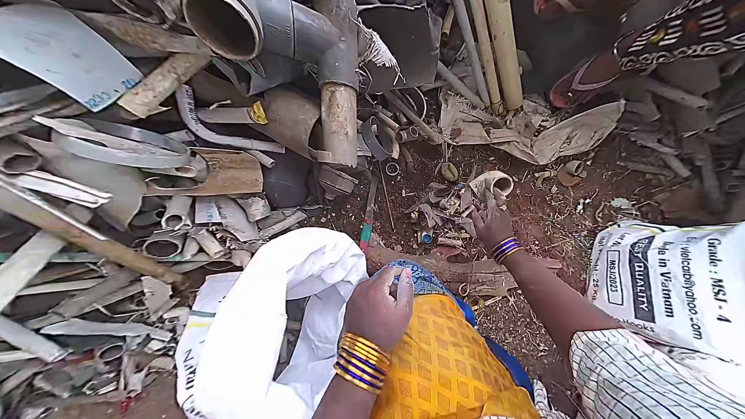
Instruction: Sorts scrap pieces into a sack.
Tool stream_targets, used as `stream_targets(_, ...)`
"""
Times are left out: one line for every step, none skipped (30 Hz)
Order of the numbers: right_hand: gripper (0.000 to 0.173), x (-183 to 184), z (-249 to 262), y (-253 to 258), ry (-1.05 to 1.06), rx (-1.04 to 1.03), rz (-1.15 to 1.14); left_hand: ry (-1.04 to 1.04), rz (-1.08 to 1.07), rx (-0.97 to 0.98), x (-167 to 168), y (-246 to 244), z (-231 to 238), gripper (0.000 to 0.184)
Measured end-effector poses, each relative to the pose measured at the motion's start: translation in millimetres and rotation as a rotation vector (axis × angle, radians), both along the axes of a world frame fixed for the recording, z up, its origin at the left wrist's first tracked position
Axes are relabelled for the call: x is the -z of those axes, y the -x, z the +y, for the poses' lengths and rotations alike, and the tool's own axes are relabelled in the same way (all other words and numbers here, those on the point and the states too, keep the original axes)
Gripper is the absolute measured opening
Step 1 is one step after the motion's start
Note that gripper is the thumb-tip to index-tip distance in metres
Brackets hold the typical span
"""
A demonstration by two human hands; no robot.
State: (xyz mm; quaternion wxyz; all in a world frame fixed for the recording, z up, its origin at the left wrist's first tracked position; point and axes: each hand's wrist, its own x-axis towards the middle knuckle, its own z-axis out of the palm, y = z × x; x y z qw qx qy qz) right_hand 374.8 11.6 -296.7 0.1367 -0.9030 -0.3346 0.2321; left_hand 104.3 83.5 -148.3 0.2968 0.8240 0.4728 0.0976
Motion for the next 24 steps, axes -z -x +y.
stream_targets(0.061,4,-25,7,0.142,-0.038,-0.051,0.008,0.001,0.004,-3,1,-2,0.034)
stream_targets(0.056,11,-48,9,0.313,-0.097,-0.069,0.006,0.000,0.007,-4,2,-3,0.034)
stream_targets(0.056,20,-69,8,0.489,-0.157,-0.031,0.004,0.002,0.009,-5,3,-6,0.035)
stream_targets(0.054,30,-90,5,0.602,-0.203,0.012,0.003,0.005,0.013,-6,6,-8,0.036)
stream_targets(0.053,39,-106,0,0.664,-0.240,0.053,0.000,0.005,0.012,-7,8,-10,0.036)
stream_targets(0.051,43,-116,-5,0.670,-0.262,0.086,-0.009,0.004,0.007,-8,10,-12,0.037)
stream_targets(0.049,42,-121,-10,0.641,-0.263,0.106,-0.024,-0.001,-0.003,-9,13,-13,0.037)
stream_targets(0.047,40,-124,-13,0.601,-0.238,0.119,-0.036,-0.004,-0.014,-9,16,-15,0.037)
stream_targets(0.043,38,-127,-14,0.556,-0.176,0.124,-0.035,0.001,-0.025,-9,20,-18,0.037)
stream_targets(0.040,33,-127,-15,0.517,-0.086,0.126,-0.028,0.004,-0.036,-9,23,-20,0.037)
stream_targets(0.038,29,-122,-18,0.473,0.029,0.132,-0.024,0.001,-0.046,-9,24,-20,0.037)
stream_targets(0.037,27,-115,-21,0.425,0.136,0.133,-0.016,-0.003,-0.054,-9,24,-20,0.037)
stream_targets(0.039,28,-106,-23,0.398,0.203,0.132,-0.010,-0.003,-0.061,-10,24,-20,0.036)
stream_targets(0.044,30,-95,-25,0.408,0.213,0.140,-0.004,-0.001,-0.066,-10,24,-20,0.036)
stream_targets(0.048,32,-85,-24,0.456,0.186,0.143,0.005,0.006,-0.068,-11,23,-20,0.036)
stream_targets(0.055,34,-74,-21,0.535,0.146,0.151,0.016,0.017,-0.067,-12,22,-20,0.036)
stream_targets(0.064,37,-66,-18,0.599,0.135,0.154,0.031,0.030,-0.063,-13,21,-19,0.036)
stream_targets(0.070,40,-61,-16,0.624,0.174,0.154,0.044,0.038,-0.059,-13,20,-18,0.036)
stream_targets(0.074,43,-59,-15,0.628,0.228,0.149,0.053,0.046,-0.057,-13,19,-17,0.036)
stream_targets(0.074,46,-58,-15,0.619,0.285,0.160,0.066,0.055,-0.059,-14,17,-16,0.036)
stream_targets(0.069,50,-59,-17,0.593,0.341,0.193,0.079,0.067,-0.064,-16,15,-15,0.036)
stream_targets(0.057,53,-60,-18,0.549,0.389,0.238,0.091,0.084,-0.069,-16,14,-14,0.036)
stream_targets(0.047,56,-62,-18,0.511,0.419,0.267,0.106,0.096,-0.070,-17,13,-13,0.035)
stream_targets(0.046,56,-61,-20,0.488,0.445,0.291,0.112,0.094,-0.070,-16,13,-12,0.035)
